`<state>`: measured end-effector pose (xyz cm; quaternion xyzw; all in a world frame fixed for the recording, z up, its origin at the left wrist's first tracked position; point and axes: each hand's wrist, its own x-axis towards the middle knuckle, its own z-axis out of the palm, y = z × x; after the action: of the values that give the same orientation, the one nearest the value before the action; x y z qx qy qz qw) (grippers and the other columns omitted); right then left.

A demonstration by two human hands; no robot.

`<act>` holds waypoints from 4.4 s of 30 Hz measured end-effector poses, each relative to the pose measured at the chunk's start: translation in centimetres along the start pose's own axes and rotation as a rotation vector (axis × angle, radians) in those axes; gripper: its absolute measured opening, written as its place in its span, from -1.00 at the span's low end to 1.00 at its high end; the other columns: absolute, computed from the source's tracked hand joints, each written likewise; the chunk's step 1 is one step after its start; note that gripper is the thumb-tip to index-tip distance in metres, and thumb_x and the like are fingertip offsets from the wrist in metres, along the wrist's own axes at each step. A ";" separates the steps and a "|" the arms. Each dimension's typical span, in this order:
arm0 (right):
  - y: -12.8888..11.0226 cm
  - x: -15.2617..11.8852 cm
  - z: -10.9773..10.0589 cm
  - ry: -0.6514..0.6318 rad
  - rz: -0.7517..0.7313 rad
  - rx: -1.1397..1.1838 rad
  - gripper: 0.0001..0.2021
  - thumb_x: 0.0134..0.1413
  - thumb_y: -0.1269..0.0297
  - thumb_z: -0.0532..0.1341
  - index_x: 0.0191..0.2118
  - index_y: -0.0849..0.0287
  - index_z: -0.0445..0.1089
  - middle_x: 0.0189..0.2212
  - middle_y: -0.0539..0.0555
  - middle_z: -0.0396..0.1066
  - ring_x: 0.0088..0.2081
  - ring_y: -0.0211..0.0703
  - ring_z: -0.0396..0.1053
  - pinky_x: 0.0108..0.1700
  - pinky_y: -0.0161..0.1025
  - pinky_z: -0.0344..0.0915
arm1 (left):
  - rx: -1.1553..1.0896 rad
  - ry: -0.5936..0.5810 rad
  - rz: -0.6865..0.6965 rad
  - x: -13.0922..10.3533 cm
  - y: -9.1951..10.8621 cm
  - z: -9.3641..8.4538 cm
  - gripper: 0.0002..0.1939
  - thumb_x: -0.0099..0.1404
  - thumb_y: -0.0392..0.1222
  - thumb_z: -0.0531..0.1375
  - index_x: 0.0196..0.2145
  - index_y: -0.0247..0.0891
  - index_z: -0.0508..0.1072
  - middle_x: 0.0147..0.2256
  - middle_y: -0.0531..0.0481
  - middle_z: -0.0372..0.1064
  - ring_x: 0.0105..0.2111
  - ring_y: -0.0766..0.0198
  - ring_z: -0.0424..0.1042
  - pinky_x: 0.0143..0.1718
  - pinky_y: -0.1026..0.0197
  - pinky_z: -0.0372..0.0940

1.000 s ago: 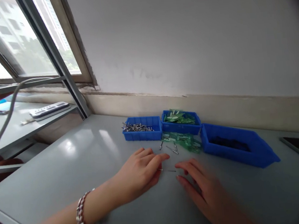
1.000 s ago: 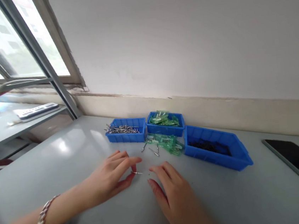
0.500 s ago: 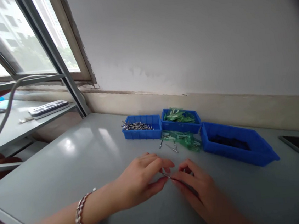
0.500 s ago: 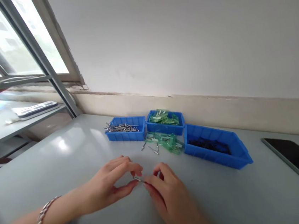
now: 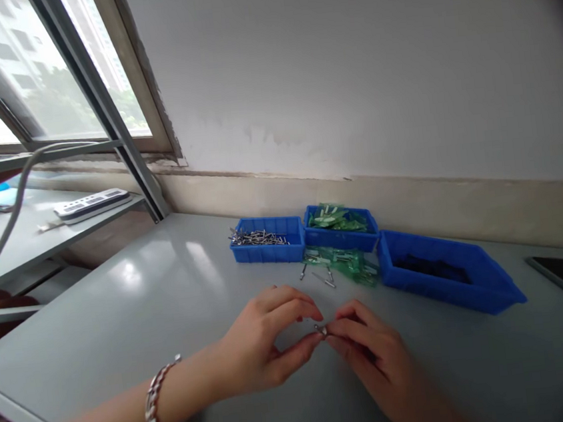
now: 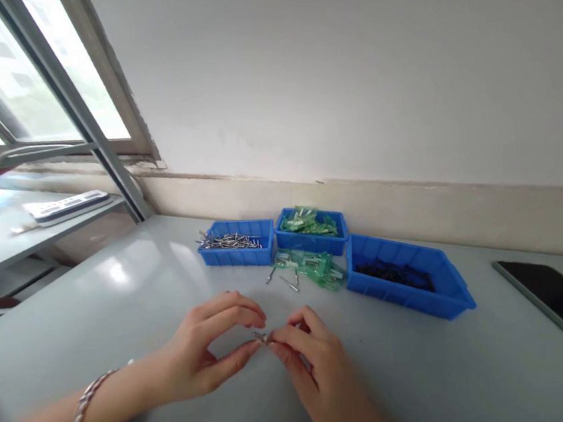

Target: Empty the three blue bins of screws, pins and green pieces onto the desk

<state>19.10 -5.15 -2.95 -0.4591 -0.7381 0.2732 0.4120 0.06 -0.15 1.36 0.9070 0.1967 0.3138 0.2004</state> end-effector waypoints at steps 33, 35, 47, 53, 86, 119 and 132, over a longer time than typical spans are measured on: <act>0.5 -0.4 0.0 0.145 -0.070 -0.185 -0.82 0.17 0.37 0.09 -0.10 0.04 0.20 -0.41 -0.06 0.19 -0.53 -0.32 0.24 -0.48 -0.36 0.29 | 0.221 0.504 -0.184 1.0 -5.2 -3.1 -0.90 0.23 -0.18 0.17 -0.33 -0.25 0.42 -0.32 0.02 0.44 -0.36 0.38 0.38 -0.33 0.35 0.28; 0.5 -0.4 0.0 0.135 -0.074 -0.203 -0.82 0.18 0.37 0.07 -0.10 0.04 0.19 -0.41 -0.06 0.19 -0.53 -0.32 0.24 -0.47 -0.36 0.29 | 0.288 0.644 -0.301 1.4 -7.0 -4.4 -0.86 0.22 -0.12 0.17 -0.38 -0.23 0.43 -0.30 0.04 0.45 -0.31 0.34 0.40 -0.25 0.29 0.26; 0.1 -0.4 0.0 0.136 -0.092 -0.213 -0.84 0.21 0.38 0.03 -0.11 0.03 0.18 -0.42 -0.06 0.20 -0.53 -0.30 0.26 -0.46 -0.34 0.30 | 0.267 0.680 -0.513 1.7 -11.2 -5.7 -0.78 0.15 -0.05 0.15 -0.39 -0.26 0.45 -0.19 -0.04 0.42 -0.20 0.21 0.39 -0.21 0.20 0.23; 0.0 -0.3 0.1 0.159 -0.110 -0.228 -0.84 0.20 0.39 0.04 -0.11 0.05 0.19 -0.42 -0.04 0.24 -0.52 -0.28 0.27 -0.46 -0.33 0.30 | 0.253 0.670 -0.545 1.6 -11.8 -5.6 -0.76 0.15 -0.03 0.14 -0.40 -0.27 0.44 -0.22 -0.06 0.43 -0.22 0.20 0.40 -0.16 0.17 0.24; 0.2 -0.4 0.1 0.110 -0.066 -0.200 -0.82 0.22 0.38 0.01 -0.07 0.04 0.17 -0.37 -0.03 0.21 -0.50 -0.29 0.26 -0.39 -0.29 0.30 | 0.385 0.750 -0.297 0.7 -7.5 -4.5 -0.73 0.23 -0.16 0.16 -0.34 -0.21 0.05 -0.26 -0.01 0.46 -0.25 0.20 0.44 -0.20 0.10 0.22; 1.4 4.4 -5.1 0.009 0.160 -0.832 -0.69 0.11 0.47 0.03 -0.03 0.21 0.32 -0.05 0.17 0.34 -0.22 -0.06 0.42 -0.24 -0.17 0.35 | 0.483 0.365 0.059 -0.1 -5.7 -2.0 -0.85 0.26 -0.27 0.12 -0.20 -0.22 0.24 -0.26 0.01 0.42 -0.35 0.28 0.40 -0.19 0.13 0.05; 3.8 7.2 -3.6 -0.070 0.280 -0.954 -0.88 0.17 0.35 0.15 -0.22 0.25 0.38 -0.29 0.07 0.41 -0.34 -0.18 0.40 -0.30 -0.16 0.34 | 0.450 0.338 0.148 -0.4 -5.0 -1.8 -0.75 0.22 -0.34 0.12 -0.13 -0.20 0.23 -0.20 -0.01 0.43 -0.36 0.30 0.41 -0.20 0.14 0.07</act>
<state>22.19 3.11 -1.49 -0.6816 -0.7256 -0.0271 0.0906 -2.59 4.34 0.03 0.8754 0.2252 0.4228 -0.0650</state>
